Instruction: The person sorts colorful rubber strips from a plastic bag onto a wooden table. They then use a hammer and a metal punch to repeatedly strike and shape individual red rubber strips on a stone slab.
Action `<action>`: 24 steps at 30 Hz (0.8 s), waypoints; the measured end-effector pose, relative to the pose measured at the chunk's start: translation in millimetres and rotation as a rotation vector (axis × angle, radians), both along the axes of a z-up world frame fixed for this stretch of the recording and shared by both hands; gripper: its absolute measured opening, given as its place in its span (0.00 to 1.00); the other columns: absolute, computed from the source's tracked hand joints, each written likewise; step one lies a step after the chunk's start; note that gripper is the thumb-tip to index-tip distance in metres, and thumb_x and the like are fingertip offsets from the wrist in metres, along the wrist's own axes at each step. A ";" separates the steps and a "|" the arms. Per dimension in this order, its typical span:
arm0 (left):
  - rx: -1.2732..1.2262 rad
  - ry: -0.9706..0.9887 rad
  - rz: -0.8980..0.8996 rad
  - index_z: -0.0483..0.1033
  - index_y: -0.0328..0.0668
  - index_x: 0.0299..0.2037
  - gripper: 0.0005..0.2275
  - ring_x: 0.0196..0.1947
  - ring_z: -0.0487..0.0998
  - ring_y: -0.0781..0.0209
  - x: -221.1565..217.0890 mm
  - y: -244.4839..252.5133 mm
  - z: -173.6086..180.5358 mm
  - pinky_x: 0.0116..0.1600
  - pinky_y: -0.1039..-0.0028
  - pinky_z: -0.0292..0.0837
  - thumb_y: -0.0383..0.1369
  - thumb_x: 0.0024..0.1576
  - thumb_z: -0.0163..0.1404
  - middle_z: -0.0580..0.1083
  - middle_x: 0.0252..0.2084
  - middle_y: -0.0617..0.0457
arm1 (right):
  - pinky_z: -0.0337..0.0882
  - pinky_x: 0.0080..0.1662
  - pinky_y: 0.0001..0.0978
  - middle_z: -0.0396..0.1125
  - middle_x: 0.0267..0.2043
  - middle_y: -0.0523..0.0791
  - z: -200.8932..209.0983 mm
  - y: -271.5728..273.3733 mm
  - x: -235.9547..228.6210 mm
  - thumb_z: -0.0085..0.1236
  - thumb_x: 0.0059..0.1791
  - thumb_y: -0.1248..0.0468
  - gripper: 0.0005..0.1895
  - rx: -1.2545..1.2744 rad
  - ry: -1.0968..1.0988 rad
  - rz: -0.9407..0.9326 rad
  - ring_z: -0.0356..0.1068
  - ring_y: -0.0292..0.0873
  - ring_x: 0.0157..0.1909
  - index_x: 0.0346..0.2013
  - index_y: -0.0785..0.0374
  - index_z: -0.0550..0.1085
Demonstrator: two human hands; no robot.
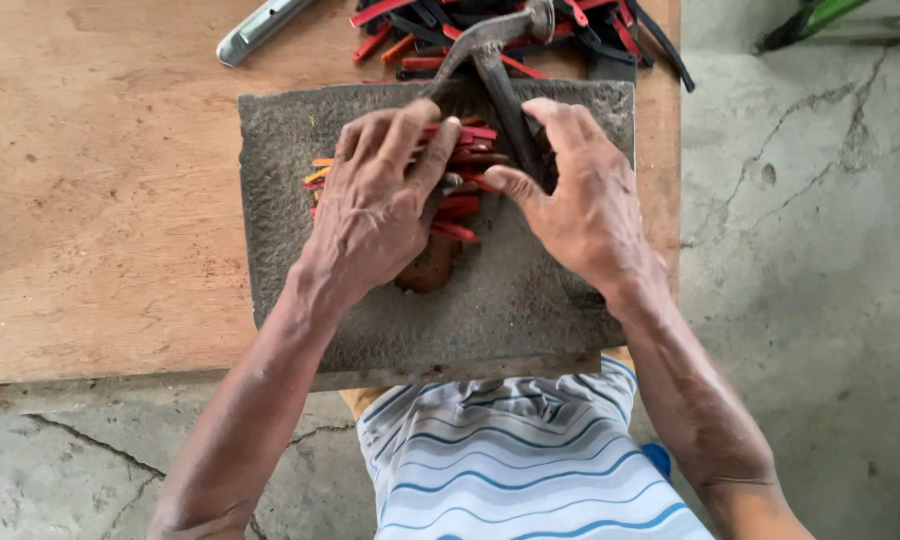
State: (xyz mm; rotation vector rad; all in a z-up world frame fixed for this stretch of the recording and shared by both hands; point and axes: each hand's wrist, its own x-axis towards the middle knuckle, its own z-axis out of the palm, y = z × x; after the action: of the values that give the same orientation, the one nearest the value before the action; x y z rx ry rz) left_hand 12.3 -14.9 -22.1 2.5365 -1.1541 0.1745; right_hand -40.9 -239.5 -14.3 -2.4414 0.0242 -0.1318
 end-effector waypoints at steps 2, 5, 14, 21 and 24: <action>-0.012 -0.008 0.002 0.70 0.34 0.67 0.24 0.67 0.66 0.45 -1.4 0.6 3.2 0.72 0.54 0.59 0.26 0.58 0.54 0.68 0.65 0.42 | 0.73 0.49 0.48 0.69 0.55 0.54 1.3 3.6 6.6 0.70 0.49 0.57 0.30 -0.037 -0.077 0.058 0.73 0.57 0.51 0.60 0.66 0.67; -0.046 -0.010 0.009 0.69 0.33 0.66 0.24 0.66 0.67 0.44 -2.1 -3.7 4.8 0.71 0.53 0.58 0.28 0.57 0.54 0.69 0.64 0.43 | 0.73 0.48 0.47 0.70 0.53 0.54 -0.7 1.9 8.5 0.67 0.50 0.63 0.26 0.022 -0.011 0.019 0.74 0.57 0.49 0.59 0.65 0.68; -0.004 0.052 0.035 0.71 0.36 0.62 0.23 0.59 0.69 0.44 0.2 -7.2 11.2 0.67 0.53 0.60 0.27 0.55 0.54 0.70 0.56 0.44 | 0.74 0.49 0.44 0.70 0.53 0.55 -10.6 -0.6 11.1 0.63 0.54 0.64 0.22 0.093 -0.081 0.049 0.74 0.58 0.51 0.59 0.67 0.68; 0.027 0.017 0.019 0.70 0.37 0.63 0.23 0.55 0.70 0.44 -6.3 -3.0 9.7 0.62 0.54 0.63 0.24 0.54 0.51 0.70 0.52 0.44 | 0.74 0.46 0.37 0.70 0.47 0.48 7.5 -35.9 -6.9 0.53 0.59 0.62 0.14 0.095 -0.012 0.050 0.72 0.46 0.45 0.58 0.63 0.73; 0.076 0.031 0.060 0.71 0.39 0.62 0.20 0.52 0.71 0.46 -11.7 -3.0 10.1 0.61 0.56 0.64 0.25 0.58 0.52 0.70 0.49 0.45 | 0.73 0.45 0.37 0.67 0.44 0.46 20.6 -57.5 -34.6 0.56 0.56 0.54 0.19 -0.002 0.167 -0.035 0.70 0.44 0.43 0.57 0.62 0.73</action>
State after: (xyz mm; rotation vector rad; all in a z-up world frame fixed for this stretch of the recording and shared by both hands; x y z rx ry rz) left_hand 0.6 -17.9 -12.0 2.6319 -1.0937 0.1069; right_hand -75.5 -297.0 6.3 -2.4481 0.1410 0.0572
